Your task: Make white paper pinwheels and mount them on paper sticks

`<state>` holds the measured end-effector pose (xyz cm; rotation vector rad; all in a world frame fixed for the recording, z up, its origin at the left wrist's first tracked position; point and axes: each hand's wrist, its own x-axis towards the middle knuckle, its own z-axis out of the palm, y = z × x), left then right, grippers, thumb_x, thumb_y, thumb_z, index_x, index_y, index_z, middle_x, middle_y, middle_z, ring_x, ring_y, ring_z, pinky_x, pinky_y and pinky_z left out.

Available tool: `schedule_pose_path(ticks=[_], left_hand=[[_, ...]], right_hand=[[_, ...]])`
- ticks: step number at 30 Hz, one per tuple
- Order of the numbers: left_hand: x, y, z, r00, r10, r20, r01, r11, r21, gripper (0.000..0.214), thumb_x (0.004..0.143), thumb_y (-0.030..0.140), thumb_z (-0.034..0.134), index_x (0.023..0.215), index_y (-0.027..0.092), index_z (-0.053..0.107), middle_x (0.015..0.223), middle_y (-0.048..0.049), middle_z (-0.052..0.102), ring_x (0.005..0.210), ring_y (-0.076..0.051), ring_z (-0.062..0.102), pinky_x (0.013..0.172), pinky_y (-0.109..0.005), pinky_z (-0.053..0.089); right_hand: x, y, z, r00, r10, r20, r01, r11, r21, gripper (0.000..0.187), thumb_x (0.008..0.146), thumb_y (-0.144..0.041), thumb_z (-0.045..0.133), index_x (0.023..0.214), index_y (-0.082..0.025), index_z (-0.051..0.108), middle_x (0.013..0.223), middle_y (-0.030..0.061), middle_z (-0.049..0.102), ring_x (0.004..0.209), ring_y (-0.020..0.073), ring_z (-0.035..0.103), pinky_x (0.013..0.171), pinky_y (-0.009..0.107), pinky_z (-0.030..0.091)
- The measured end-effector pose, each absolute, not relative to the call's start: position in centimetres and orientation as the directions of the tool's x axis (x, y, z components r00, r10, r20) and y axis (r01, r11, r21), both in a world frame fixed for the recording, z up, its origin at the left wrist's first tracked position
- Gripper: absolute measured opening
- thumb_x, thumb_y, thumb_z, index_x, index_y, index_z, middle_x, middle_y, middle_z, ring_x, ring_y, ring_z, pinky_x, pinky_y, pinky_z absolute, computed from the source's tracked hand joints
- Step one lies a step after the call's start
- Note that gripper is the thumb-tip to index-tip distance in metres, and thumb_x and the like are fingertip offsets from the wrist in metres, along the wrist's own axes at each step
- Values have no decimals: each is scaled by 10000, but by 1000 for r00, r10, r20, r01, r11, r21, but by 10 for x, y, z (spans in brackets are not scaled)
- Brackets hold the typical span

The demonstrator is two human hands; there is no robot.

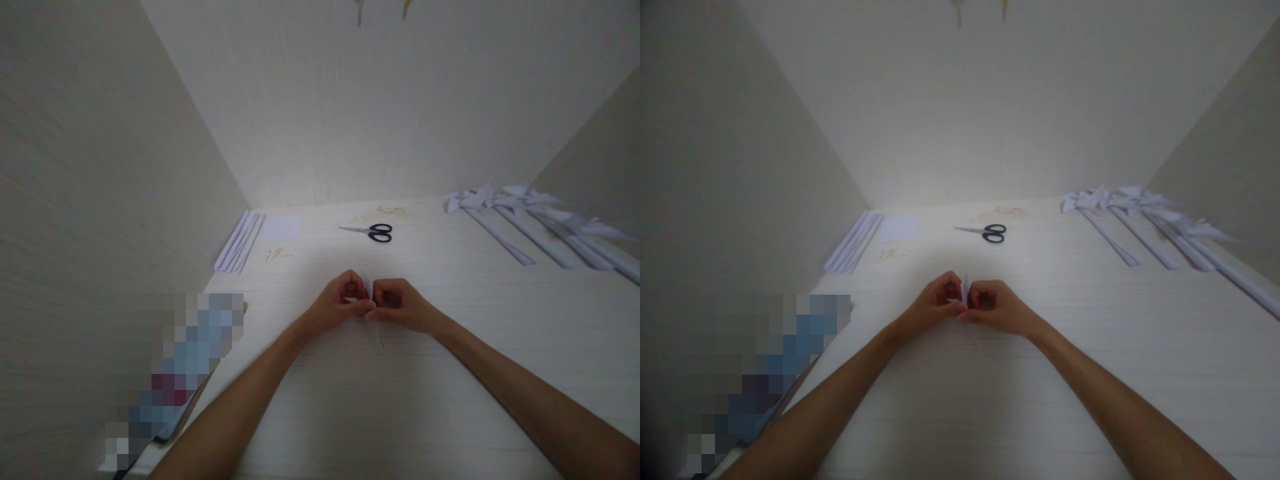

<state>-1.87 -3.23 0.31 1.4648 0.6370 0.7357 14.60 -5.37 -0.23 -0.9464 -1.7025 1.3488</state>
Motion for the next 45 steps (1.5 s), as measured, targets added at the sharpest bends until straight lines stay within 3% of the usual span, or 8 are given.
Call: schedule_pose_path(ticks=[7,10,14,20,24,31,39,45], left_hand=[[-20,-33,4,648,761,28,-136,79,988,331,653,250,613,863,194,364,706,25,532,567,-78,521,511,-202,428],[-19,-34,7,594,805,14,-169,108,980,389,647,201,555,976,204,348,731,20,540,597,-104,542,527,-236,462],[-16,-36,9,467,884,-13,-161,99,982,486,596,148,515,1038,215,328,778,15,544,574,-111,550,484,-238,472],[-18,-30,6,265,964,31,-17,-27,999,186,603,153,486,780,151,544,614,21,538,498,-80,507,469,-200,451],[-21,-25,2,55,997,61,85,-65,994,104,620,238,561,647,139,572,591,11,549,470,-77,494,442,-197,422],[-22,-24,3,9,996,89,190,-90,978,247,603,237,625,836,160,595,606,28,568,432,-66,476,420,-181,393],[-23,-24,7,31,998,55,269,-61,961,236,606,211,622,832,145,610,508,38,543,412,-75,479,426,-183,376],[-24,-24,9,1,1000,27,185,-26,982,240,597,226,636,822,146,612,545,31,568,407,-69,483,429,-183,385]], right_hand=[[147,-52,-2,-464,878,117,15,139,-990,314,637,-382,642,573,-179,411,562,-37,434,530,87,410,484,223,327],[147,-52,-5,-431,886,170,-81,150,-985,244,670,-338,621,714,-189,433,679,-13,505,624,113,490,562,245,391],[144,-52,-6,-344,921,184,-173,130,-976,346,694,-271,591,915,-246,326,742,-28,548,669,122,550,611,264,425],[146,-50,-7,-152,966,209,-60,202,-977,552,699,-216,548,1127,-267,203,687,-45,512,585,110,521,547,242,407],[151,-45,-12,-78,966,248,176,258,-950,304,713,-215,513,1010,-223,448,606,-47,440,539,102,447,496,230,355],[154,-43,-13,-29,973,227,310,225,-924,184,706,-223,509,866,-179,588,557,-26,458,492,102,409,453,236,322],[155,-43,-16,-188,871,454,515,481,-709,322,771,-119,381,982,-212,606,901,72,535,816,175,534,694,329,448],[155,-45,-22,-194,790,581,683,534,-499,379,785,-87,360,1044,-275,563,1333,57,309,1178,246,348,888,468,373]])
